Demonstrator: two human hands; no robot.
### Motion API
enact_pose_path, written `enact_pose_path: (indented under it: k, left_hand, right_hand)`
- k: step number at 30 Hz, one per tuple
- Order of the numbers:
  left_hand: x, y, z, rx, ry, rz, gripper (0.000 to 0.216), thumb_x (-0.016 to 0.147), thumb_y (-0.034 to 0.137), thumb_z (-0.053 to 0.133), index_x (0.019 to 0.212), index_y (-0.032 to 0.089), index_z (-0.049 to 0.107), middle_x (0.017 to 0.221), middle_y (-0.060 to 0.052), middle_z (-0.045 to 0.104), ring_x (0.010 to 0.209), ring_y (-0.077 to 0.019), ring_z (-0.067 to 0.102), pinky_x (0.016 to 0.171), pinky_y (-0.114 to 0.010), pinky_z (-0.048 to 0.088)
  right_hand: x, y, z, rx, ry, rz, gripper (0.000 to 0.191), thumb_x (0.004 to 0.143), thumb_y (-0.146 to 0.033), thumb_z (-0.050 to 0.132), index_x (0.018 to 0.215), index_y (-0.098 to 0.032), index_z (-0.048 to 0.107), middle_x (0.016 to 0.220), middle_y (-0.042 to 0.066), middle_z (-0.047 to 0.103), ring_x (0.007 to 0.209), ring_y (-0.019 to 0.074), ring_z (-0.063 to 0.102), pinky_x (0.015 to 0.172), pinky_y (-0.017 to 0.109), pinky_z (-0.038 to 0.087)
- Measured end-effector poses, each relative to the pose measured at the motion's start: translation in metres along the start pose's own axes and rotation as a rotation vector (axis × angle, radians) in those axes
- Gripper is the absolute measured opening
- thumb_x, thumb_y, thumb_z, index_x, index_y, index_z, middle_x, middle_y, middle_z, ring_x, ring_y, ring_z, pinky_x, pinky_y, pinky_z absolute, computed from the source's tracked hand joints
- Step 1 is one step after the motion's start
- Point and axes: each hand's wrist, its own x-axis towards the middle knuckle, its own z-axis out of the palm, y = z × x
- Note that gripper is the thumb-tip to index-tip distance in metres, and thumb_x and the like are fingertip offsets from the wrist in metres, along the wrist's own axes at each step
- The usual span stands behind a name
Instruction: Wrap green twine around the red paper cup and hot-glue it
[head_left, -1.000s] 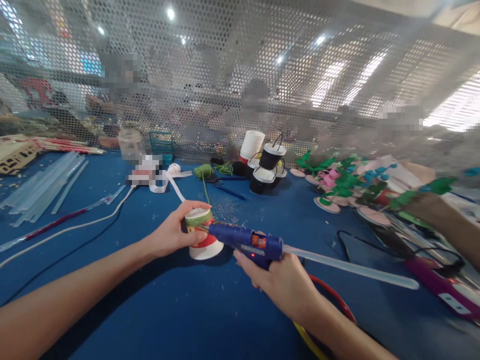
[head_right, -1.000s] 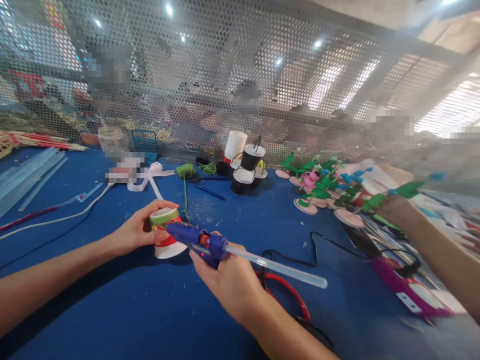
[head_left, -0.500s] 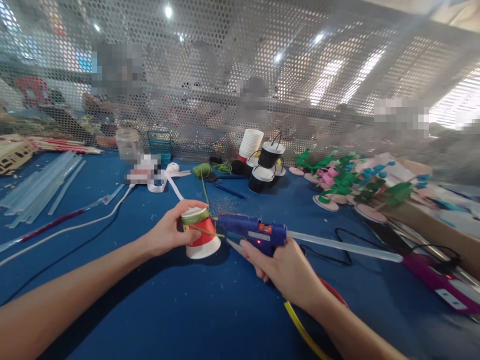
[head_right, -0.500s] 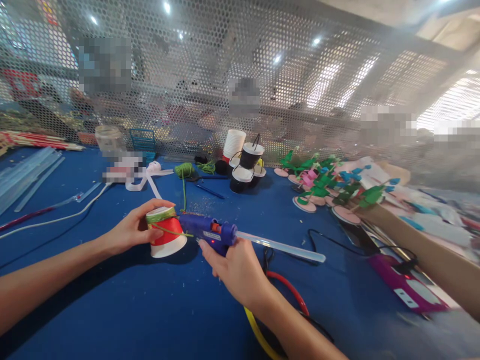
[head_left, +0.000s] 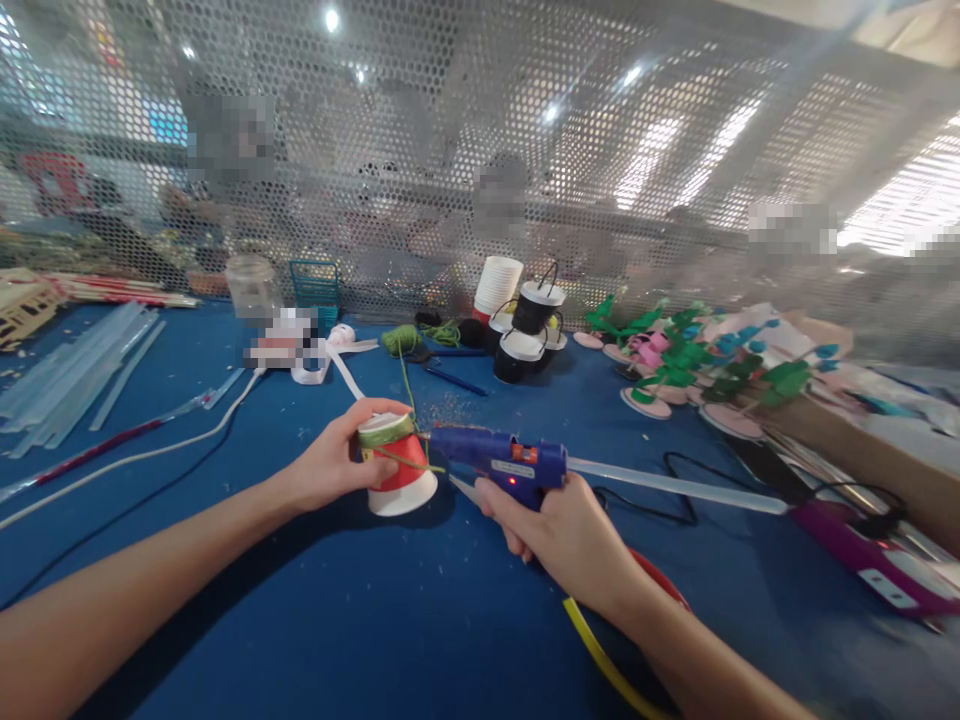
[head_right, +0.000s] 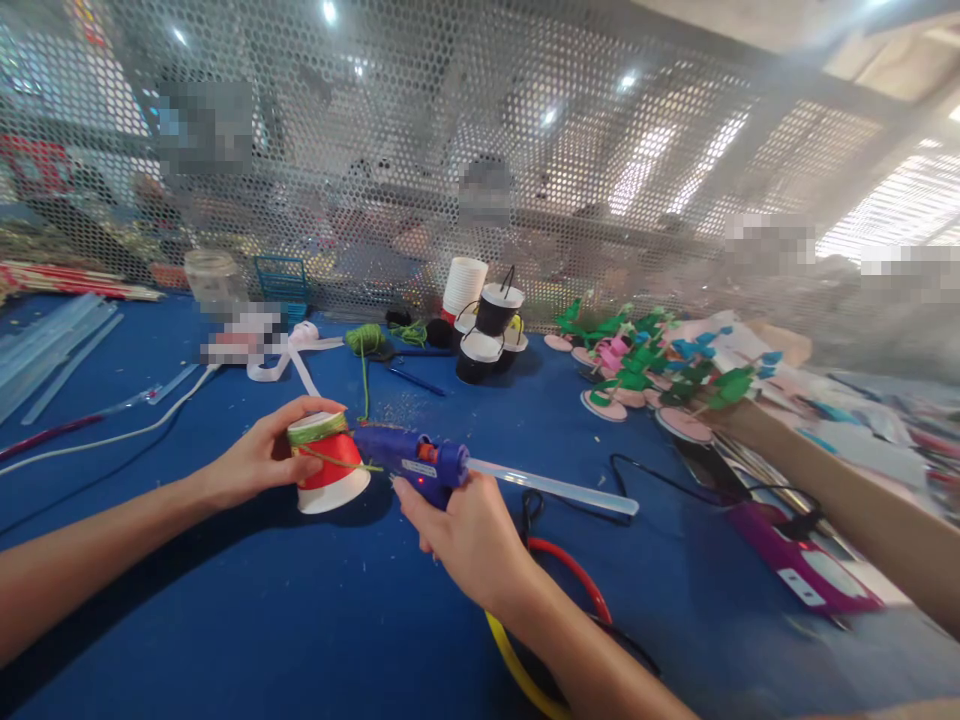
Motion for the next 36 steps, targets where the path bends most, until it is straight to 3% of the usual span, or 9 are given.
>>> enact_pose_path:
  k: [23,29,36]
  left_hand:
    - [0.0003,0.0021,-0.0005,0.007,0.020,-0.005,0.046,0.061,0.021,0.062,0.105,0.019,0.048,0.092,-0.002,0.058,0.076,-0.0157,0.054,0.064,-0.024,0.041]
    - [0.0001,0.0013,-0.0002,-0.021,0.010,0.009,0.047,0.062,0.026,0.063,0.105,0.020,0.047,0.092,-0.003,0.060,0.081,-0.0184,0.056,0.068,-0.027,0.043]
    - [0.0006,0.0005,0.0002,-0.039,0.012,0.003,0.047,0.062,0.025,0.064,0.105,0.020,0.048,0.090,-0.002,0.060,0.080,-0.0179,0.056,0.069,-0.027,0.042]
  right_hand:
    - [0.0037,0.0009,-0.0017,-0.016,0.014,0.025,0.028,0.071,-0.036,0.053,0.050,-0.018,0.048,0.033,-0.005,0.043,0.031,0.0067,0.040,0.035,0.019,0.038]
    - [-0.0020,0.0023,-0.0001,0.018,-0.016,-0.053,0.024,0.070,-0.037,0.056,0.056,-0.017,0.053,0.034,-0.006,0.043,0.031,0.0078,0.042,0.034,0.019,0.039]
    - [-0.0009,0.0013,-0.0008,0.009,-0.002,-0.029,0.026,0.071,-0.039,0.054,0.057,-0.017,0.052,0.034,-0.007,0.043,0.031,0.0074,0.042,0.034,0.019,0.039]
